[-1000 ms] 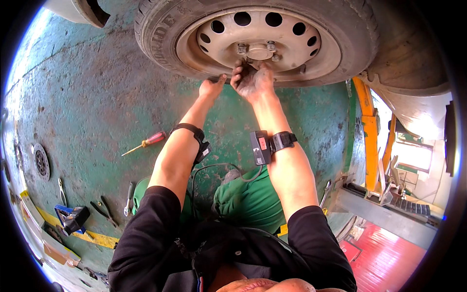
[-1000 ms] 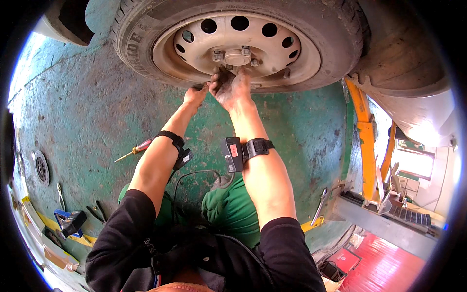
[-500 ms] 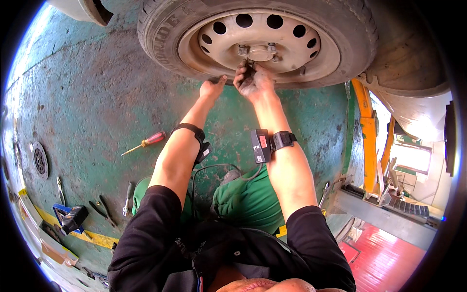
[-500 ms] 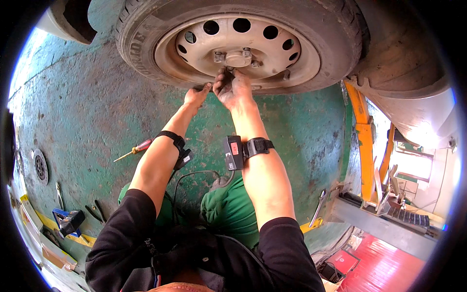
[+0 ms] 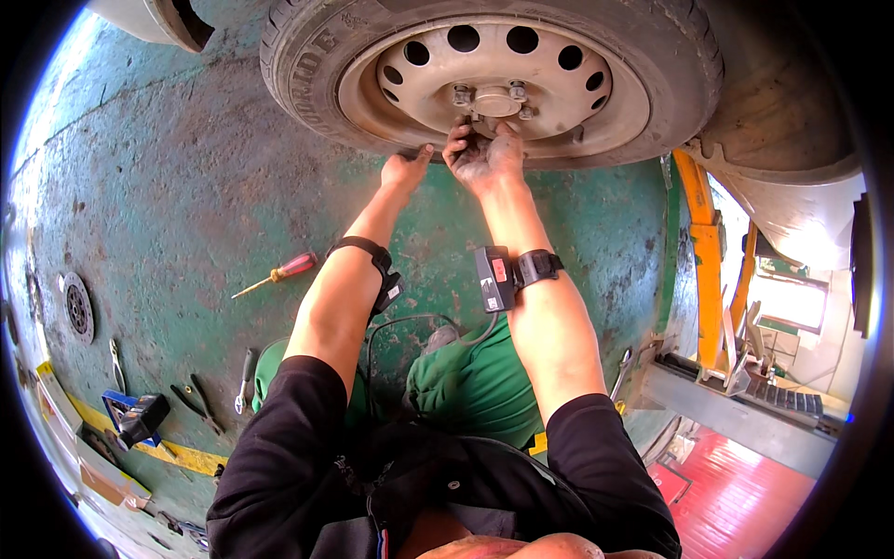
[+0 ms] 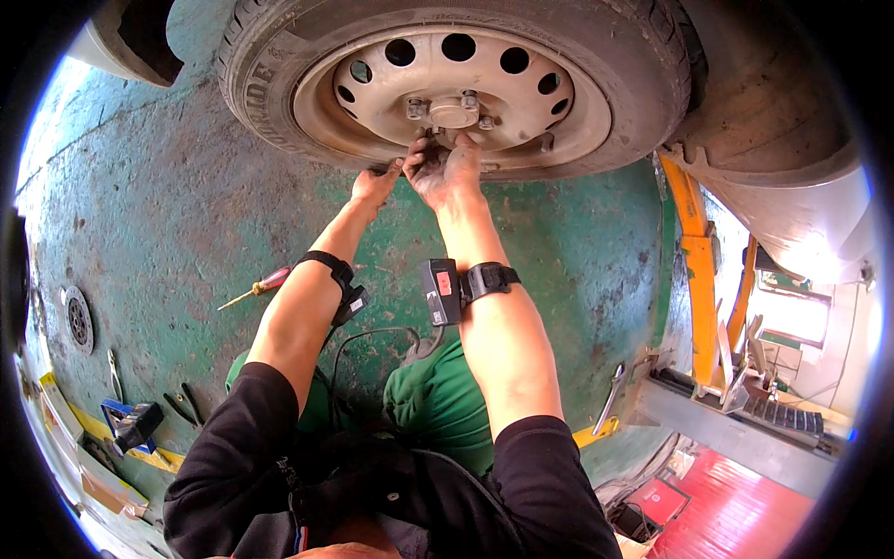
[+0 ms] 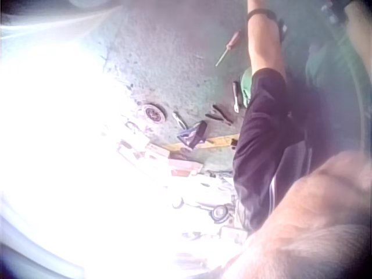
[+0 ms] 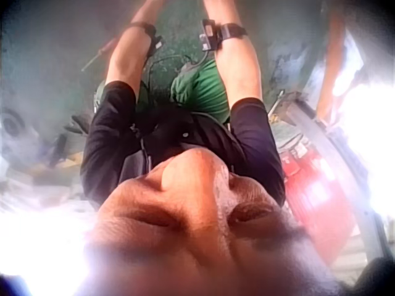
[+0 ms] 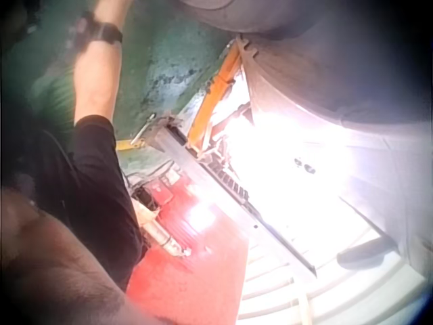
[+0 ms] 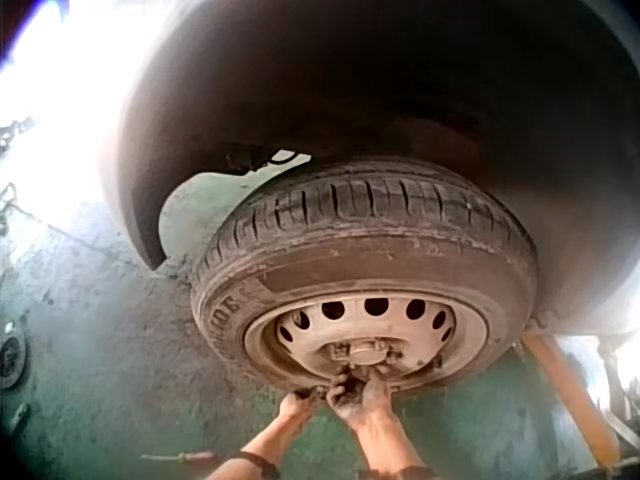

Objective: The person picks up a tire from the ground, lifts it onto the wheel hub of a vehicle, aligns the holes, and threads the lug nuts onto the bolts by hand.

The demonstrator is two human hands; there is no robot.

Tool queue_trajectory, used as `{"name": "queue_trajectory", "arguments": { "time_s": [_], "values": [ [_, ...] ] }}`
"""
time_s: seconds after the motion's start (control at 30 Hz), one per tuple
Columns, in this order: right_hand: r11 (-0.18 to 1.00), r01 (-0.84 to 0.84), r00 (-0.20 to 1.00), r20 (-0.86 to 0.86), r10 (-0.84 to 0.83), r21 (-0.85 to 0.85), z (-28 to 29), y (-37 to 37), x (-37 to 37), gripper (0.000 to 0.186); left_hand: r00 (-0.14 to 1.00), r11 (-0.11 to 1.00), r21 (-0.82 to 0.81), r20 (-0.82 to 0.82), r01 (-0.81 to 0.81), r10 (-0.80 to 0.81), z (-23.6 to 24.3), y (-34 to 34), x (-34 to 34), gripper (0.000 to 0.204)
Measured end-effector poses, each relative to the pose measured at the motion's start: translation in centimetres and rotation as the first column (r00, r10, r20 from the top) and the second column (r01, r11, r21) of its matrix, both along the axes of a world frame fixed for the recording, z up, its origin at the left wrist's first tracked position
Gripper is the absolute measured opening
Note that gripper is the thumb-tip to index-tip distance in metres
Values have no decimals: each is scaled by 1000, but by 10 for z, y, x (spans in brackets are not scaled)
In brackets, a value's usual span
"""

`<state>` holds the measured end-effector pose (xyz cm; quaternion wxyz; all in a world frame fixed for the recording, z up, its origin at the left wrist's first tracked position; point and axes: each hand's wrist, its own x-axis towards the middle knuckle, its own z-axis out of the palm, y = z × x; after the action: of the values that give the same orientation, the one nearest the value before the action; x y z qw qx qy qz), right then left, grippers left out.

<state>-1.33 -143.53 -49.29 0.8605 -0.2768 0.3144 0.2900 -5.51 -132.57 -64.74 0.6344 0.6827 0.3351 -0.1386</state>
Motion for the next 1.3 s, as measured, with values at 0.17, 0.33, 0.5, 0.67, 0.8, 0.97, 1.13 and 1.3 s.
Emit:
{"name": "queue_trajectory", "arguments": {
  "time_s": [0.17, 0.33, 0.5, 0.67, 0.8, 0.97, 1.13, 1.3],
  "values": [
    [994, -98, 995, -4, 98, -55, -14, -8, 4, 34, 1000, 1000, -10, -2, -1, 1, -2, 0, 1, 76],
    [994, -108, 991, 79, 105, 33, -6, -12, 3, 29, 1000, 1000, -21, 4, 5, -5, 3, -4, 2, 75],
    [997, -6, 998, -56, 1, -76, 13, 9, -4, 31, 1000, 1000, 3, 9, -18, 18, 2, 2, -2, 75],
    [995, -96, 995, -6, 96, -30, -22, -16, 6, 35, 1000, 1000, 4, 19, -6, 6, 3, -4, 0, 76],
    [997, 14, 999, -51, -18, -81, 6, 7, -2, 34, 1000, 1000, 19, 9, -2, 2, -6, 1, 1, 77],
    [992, -72, 997, -31, 69, -108, -8, -5, -2, 31, 999, 999, -42, -29, 15, -16, 2, -1, 1, 78],
    [1000, -15, 999, 38, 15, -7, -12, -6, 1, 34, 999, 1000, 9, 34, 5, -5, -7, -4, 3, 78],
    [995, 42, 998, -50, -47, -87, 13, 11, -8, 35, 999, 1000, 27, 35, 6, -6, -13, 1, 2, 77]
  ]
}}
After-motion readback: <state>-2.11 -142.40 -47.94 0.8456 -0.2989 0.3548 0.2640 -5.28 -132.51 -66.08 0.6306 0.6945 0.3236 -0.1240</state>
